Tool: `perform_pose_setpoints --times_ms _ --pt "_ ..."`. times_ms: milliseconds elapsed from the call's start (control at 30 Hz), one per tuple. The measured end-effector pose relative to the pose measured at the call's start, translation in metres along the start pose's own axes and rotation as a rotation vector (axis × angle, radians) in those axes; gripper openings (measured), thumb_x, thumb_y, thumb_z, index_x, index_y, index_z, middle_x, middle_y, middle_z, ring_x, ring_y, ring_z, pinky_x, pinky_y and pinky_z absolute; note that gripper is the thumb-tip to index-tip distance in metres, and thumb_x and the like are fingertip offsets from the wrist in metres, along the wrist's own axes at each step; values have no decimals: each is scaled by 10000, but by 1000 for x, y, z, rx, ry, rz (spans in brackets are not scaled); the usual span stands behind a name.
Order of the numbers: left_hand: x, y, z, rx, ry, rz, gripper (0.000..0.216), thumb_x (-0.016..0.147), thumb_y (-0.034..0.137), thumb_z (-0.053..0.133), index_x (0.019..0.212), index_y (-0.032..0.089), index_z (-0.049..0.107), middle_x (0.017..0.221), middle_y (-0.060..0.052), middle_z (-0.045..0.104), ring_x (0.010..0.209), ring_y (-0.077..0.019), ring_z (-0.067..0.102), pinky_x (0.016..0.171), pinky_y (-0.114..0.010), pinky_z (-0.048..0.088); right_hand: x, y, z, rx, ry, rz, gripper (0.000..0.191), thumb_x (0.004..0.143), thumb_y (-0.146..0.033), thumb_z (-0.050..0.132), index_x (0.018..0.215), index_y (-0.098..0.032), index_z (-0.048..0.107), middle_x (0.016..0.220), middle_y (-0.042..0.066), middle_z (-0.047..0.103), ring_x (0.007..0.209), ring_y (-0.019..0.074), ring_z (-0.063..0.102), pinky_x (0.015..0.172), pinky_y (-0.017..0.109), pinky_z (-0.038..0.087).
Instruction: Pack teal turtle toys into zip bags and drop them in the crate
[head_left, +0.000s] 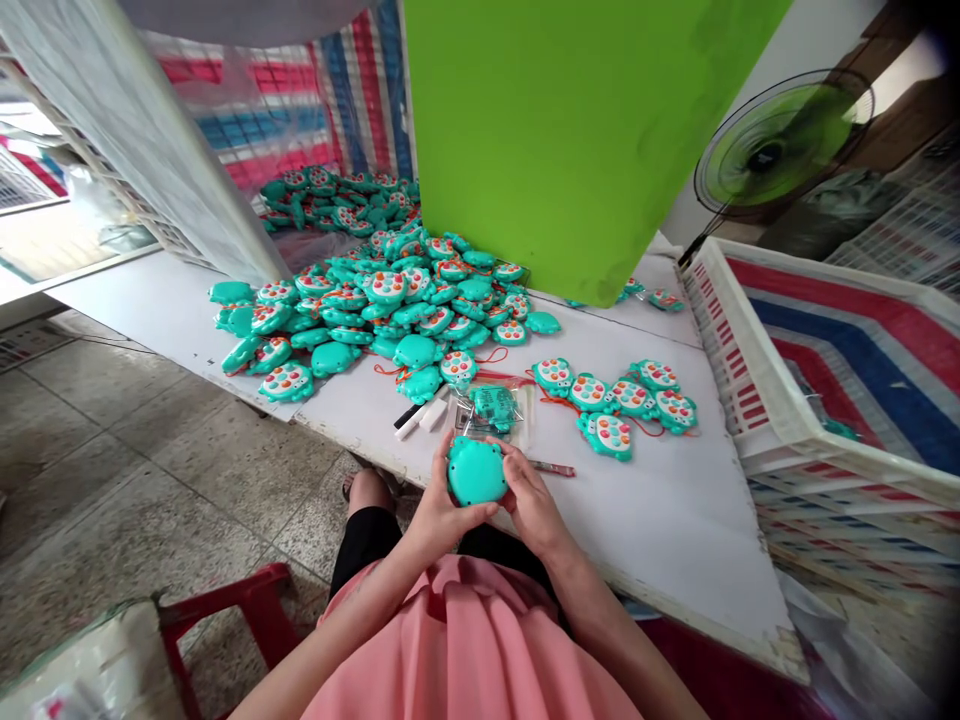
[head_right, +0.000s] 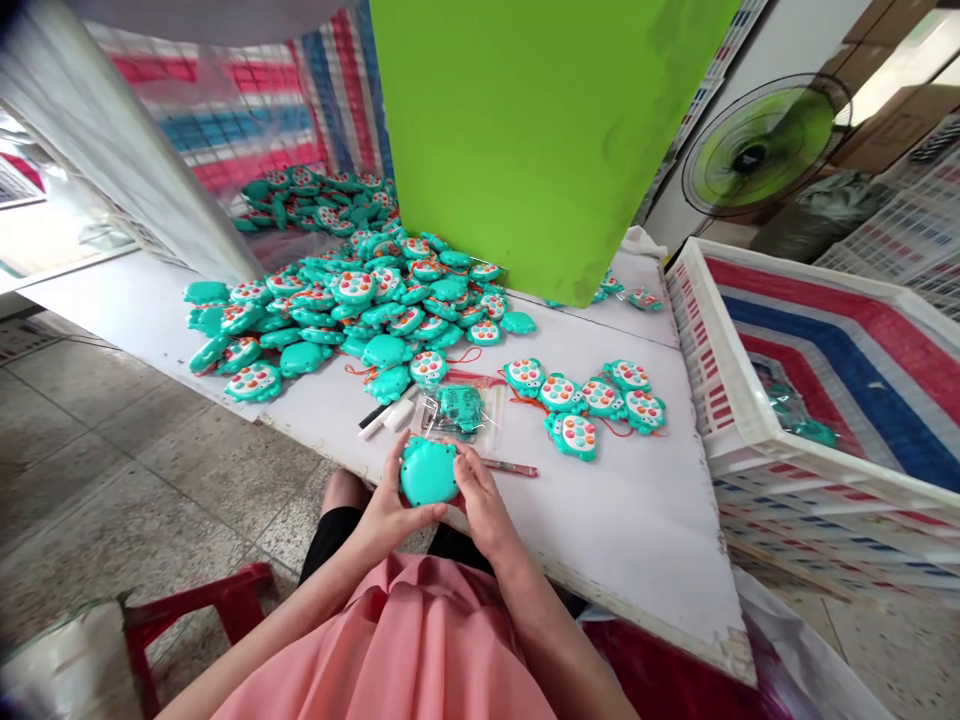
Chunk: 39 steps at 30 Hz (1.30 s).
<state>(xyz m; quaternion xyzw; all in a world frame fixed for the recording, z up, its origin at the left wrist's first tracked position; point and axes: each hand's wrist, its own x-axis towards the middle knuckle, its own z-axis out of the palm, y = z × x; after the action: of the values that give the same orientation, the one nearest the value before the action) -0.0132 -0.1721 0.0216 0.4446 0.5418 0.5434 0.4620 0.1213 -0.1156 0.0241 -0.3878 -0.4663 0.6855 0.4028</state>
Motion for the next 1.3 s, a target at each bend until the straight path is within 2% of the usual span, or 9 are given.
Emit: perform_pose_setpoints --times_ms 100,233,367,500,667,933,1067,1167,1300 --pt "-1 1 -3 -17 -57 29 1076 775 317 684 1484 263 -123 1519 -156 245 1314 -292 414 1062 -446 382 -6 -1 1 -88 -101 -42 758 721 -476 736 1393 -317 424 1456 37 410 1349 252 355 1074 427 355" --pt "-8 10 -1 157 -210 184 1090 751 102 614 1476 290 -178 1592 -109 -31 1450 -308 95 1163 -487 176 -4 1 3 -121 -221 -57 1070 562 -349 858 1464 -278 287 1521 72 288 1394 284 264 1102 454 305" --pt "-7 17 -3 235 -286 215 1088 738 90 624 1488 289 -138 1592 -89 -76 1452 -331 22 1172 -519 123 -6 1 7 -42 -322 8 690 673 -354 775 1307 -254 522 1249 63 600 1174 289 527 1012 452 414" --pt "4 12 -12 83 -93 64 1036 722 268 741 1506 274 63 1576 -119 116 1428 -351 167 1144 -524 231 -9 4 8 229 -183 164 351 831 -440 606 1100 -217 639 1050 63 681 967 253 632 857 427 518" --pt "6 5 -17 -217 -118 -77 940 732 368 744 1474 241 181 1420 -148 411 1169 -302 541 988 -449 459 -8 5 6 377 -201 220 398 832 -422 635 1194 -275 561 1087 50 660 873 216 656 701 382 568" --pt "5 2 -21 51 -162 72 683 873 385 577 1462 223 271 1419 -104 441 1265 -280 450 1078 -408 362 -8 2 10 330 -190 203 462 810 -474 654 1211 -291 517 1064 44 642 772 182 651 580 304 567" --pt "5 -2 -17 88 -190 111 790 837 381 632 1485 230 208 1474 -107 375 1333 -299 375 1124 -431 296 -7 9 16 275 -51 207 400 757 -378 731 1107 -266 573 900 -2 658 680 147 636 554 260 556" --pt "5 -1 -17 49 -193 70 825 835 389 633 1492 251 153 1453 -133 383 1216 -286 503 1001 -416 443 1 12 11 255 53 137 393 751 -372 736 1088 -234 588 894 9 676 689 149 647 574 258 560" --pt "21 0 -39 245 -50 116 570 878 383 564 1395 263 357 1330 -126 489 1100 -247 574 848 -371 520 26 -5 -22 410 269 -18 384 733 -421 741 1032 -224 603 963 24 699 810 185 680 658 323 587"
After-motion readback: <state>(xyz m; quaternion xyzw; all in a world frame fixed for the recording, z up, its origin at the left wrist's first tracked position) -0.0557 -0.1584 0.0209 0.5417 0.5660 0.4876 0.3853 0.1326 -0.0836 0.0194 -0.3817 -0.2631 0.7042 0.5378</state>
